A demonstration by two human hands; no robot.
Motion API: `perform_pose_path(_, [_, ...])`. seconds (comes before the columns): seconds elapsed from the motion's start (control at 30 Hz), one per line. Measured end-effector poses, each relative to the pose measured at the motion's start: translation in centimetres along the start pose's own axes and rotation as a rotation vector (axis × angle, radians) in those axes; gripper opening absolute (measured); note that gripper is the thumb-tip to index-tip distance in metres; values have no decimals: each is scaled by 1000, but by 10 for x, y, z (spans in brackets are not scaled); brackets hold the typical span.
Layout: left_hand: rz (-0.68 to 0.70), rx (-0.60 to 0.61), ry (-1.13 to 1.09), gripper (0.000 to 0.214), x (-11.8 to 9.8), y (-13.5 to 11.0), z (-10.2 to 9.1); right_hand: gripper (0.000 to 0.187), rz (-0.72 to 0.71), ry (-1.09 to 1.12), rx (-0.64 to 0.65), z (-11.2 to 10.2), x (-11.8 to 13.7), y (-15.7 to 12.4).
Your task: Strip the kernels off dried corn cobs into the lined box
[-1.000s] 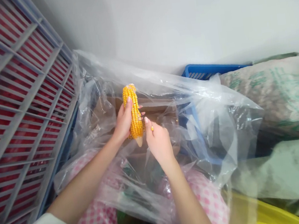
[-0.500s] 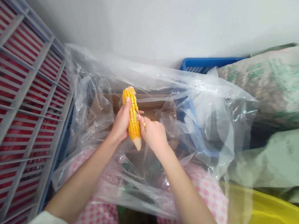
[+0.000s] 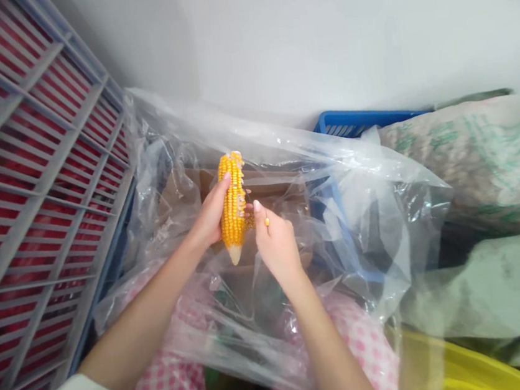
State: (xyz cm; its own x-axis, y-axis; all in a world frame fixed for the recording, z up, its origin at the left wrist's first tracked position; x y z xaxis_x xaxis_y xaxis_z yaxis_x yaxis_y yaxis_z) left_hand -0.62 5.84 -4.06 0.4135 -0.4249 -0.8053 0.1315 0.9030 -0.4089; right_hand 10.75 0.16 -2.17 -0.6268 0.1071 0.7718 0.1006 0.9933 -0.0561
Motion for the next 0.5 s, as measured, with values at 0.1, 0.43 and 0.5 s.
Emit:
perform_pose_path(0.1, [53,-19,38,35,3,-3,7,53,52,111,8,5,3,-2])
perform_pose_path(0.43, [220,-76,223,36,11,-8,10,49,111,137,-11,8,4,0])
perform_pose_path(0.5, [291,-122,360,36,12,-11,10,50,123,73,-13,9,3,0])
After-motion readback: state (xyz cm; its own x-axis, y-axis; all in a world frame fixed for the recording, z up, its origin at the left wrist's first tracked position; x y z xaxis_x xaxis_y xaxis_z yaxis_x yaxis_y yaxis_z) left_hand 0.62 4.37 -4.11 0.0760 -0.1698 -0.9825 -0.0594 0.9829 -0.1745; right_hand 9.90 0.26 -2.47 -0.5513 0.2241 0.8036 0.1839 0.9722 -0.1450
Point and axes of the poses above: each hand's wrist, its own y-axis towards the middle knuckle, its own z-axis out of the palm, x = y × z, the point moved 2 cm from there along y, towards the middle knuckle, and after that the axes turned 3 degrees about -y, right-handed, at the moved point
